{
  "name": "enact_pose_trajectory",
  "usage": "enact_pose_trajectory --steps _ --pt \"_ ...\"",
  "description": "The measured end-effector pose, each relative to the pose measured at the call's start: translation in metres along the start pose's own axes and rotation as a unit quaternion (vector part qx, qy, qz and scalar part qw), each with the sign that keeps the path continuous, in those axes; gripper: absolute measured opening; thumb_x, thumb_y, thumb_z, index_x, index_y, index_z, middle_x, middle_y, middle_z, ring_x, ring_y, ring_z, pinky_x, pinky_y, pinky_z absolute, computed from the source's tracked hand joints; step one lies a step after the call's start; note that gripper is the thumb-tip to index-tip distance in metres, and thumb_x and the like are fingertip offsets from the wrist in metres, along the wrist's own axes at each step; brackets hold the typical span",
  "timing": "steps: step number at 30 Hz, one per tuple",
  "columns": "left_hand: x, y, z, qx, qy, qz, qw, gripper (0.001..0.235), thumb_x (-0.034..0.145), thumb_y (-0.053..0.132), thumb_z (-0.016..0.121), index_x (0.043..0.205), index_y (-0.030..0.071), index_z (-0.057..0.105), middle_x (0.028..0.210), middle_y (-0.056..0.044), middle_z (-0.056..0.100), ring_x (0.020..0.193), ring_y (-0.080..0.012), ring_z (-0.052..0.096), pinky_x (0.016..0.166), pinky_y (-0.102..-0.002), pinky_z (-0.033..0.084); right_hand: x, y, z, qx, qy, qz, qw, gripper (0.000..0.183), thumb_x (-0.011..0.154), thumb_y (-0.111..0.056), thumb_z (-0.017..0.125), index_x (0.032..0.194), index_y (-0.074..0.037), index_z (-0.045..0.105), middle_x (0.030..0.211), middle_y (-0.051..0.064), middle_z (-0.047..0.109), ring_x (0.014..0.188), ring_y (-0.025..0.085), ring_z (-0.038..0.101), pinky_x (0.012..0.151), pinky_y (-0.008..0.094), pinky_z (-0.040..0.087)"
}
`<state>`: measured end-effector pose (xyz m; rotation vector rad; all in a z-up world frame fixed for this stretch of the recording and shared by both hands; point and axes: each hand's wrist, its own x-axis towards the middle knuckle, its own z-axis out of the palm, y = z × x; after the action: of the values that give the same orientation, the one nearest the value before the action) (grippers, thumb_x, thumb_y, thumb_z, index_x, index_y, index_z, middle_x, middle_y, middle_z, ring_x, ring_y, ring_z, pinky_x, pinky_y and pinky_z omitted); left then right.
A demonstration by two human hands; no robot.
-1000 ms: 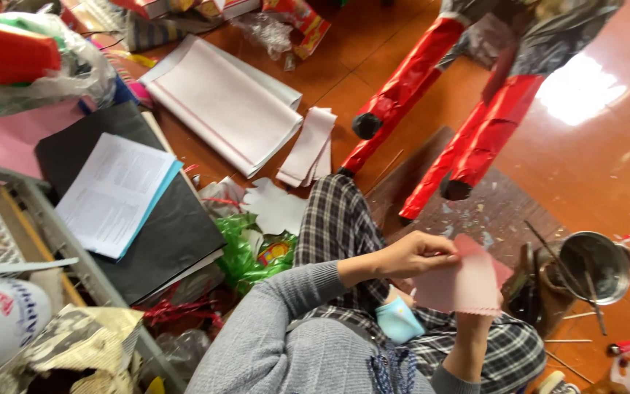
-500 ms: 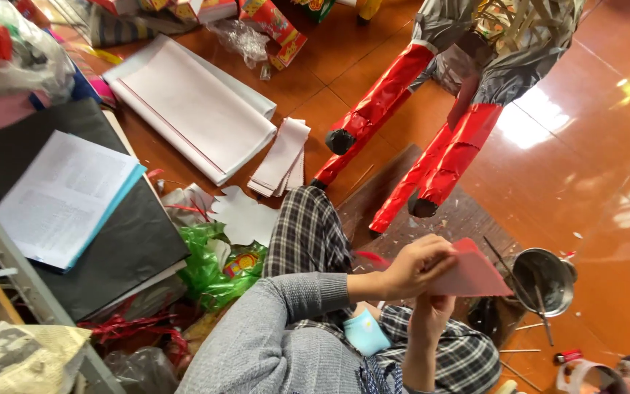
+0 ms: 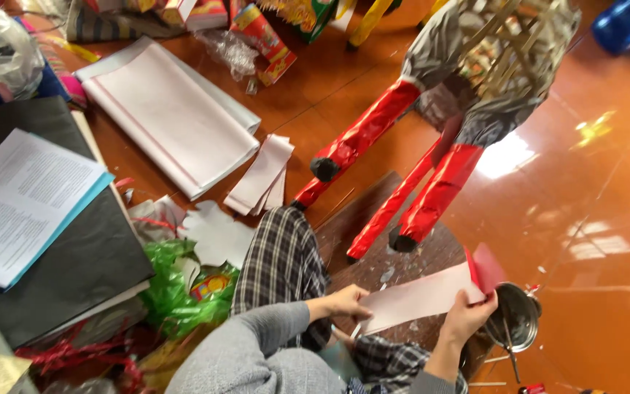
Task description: Applying paper strips to a decorative bamboo frame using glue
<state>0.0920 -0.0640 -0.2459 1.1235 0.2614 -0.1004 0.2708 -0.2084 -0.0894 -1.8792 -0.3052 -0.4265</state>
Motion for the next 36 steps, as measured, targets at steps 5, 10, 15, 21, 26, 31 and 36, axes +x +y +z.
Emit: enact_pose_trajectory --steps 5,10,15,21,26,31,36 --pt "0.030 -0.021 -0.013 0.269 0.202 -0.208 0.919 0.016 0.063 0.010 0.066 0.078 0.015 0.070 0.075 -0.003 0.069 0.069 -0.0158 0.065 0.058 -0.031 0.048 0.008 0.101 -0.052 -0.417 -0.080 -0.012 0.905 0.041 0.086 -0.030 0.068 0.124 -0.017 0.068 0.134 0.020 0.052 0.121 0.041 0.047 0.092 0.064 0.035" --pt "0.024 -0.006 -0.012 0.233 0.191 -0.175 0.937 0.023 0.071 0.003 0.062 0.093 0.008 0.068 0.089 -0.007 0.069 0.076 -0.0219 0.068 0.056 -0.033 0.054 0.008 0.068 -0.079 -0.507 -0.233 0.335 0.759 0.034 0.098 -0.039 0.058 0.109 -0.010 0.072 0.123 0.014 0.057 0.113 0.035 0.054 0.095 0.050 0.041" --pt "0.010 0.003 -0.011 0.178 0.172 -0.189 0.950 0.035 0.077 -0.009 0.046 0.107 0.002 0.060 0.107 -0.016 0.060 0.083 -0.0350 0.067 0.036 -0.039 0.058 -0.030 0.135 -0.099 -0.439 -0.221 0.267 0.829 0.030 0.090 -0.038 0.061 0.097 -0.010 0.067 0.107 0.017 0.071 0.104 0.041 0.062 0.089 0.049 0.045" --pt "0.016 -0.033 -0.027 0.321 0.194 -0.072 0.924 0.034 0.069 0.005 0.056 0.102 0.007 0.063 0.106 -0.015 0.068 0.093 -0.0291 0.067 0.078 -0.036 0.054 -0.057 0.077 -0.100 -0.323 -0.218 0.248 0.887 0.030 0.100 -0.030 0.049 0.111 -0.006 0.062 0.106 0.017 0.069 0.098 0.040 0.061 0.080 0.050 0.045" --pt "0.001 -0.018 -0.015 0.110 0.179 -0.121 0.970 0.054 0.088 -0.001 0.055 0.140 -0.001 0.041 0.136 -0.037 0.040 0.060 -0.0422 0.066 0.049 -0.037 0.062 -0.072 0.148 -0.102 -0.356 -0.124 0.175 0.910 0.019 0.094 -0.038 0.059 0.103 -0.024 0.070 0.079 -0.001 0.072 0.095 0.030 0.069 0.085 0.046 0.053" --pt "0.004 -0.028 -0.022 0.135 0.160 -0.129 0.969 0.061 0.084 -0.008 0.048 0.143 -0.004 0.036 0.140 -0.039 0.031 0.063 -0.0432 0.066 0.049 -0.039 0.062 -0.072 0.138 -0.099 -0.315 -0.085 0.189 0.926 0.021 0.094 -0.029 0.061 0.112 -0.019 0.066 0.079 0.003 0.072 0.082 0.027 0.070 0.082 0.043 0.052" --pt "0.011 -0.037 -0.025 0.134 0.154 -0.142 0.969 0.069 0.076 -0.013 0.045 0.144 0.001 0.039 0.139 -0.041 0.031 0.059 -0.0428 0.066 0.046 -0.039 0.063 -0.066 0.130 -0.101 -0.105 0.022 0.156 0.982 0.051 0.093 0.002 0.057 0.141 -0.001 0.039 0.072 0.013 0.063 0.055 0.022 0.062 0.058 0.030 0.050"
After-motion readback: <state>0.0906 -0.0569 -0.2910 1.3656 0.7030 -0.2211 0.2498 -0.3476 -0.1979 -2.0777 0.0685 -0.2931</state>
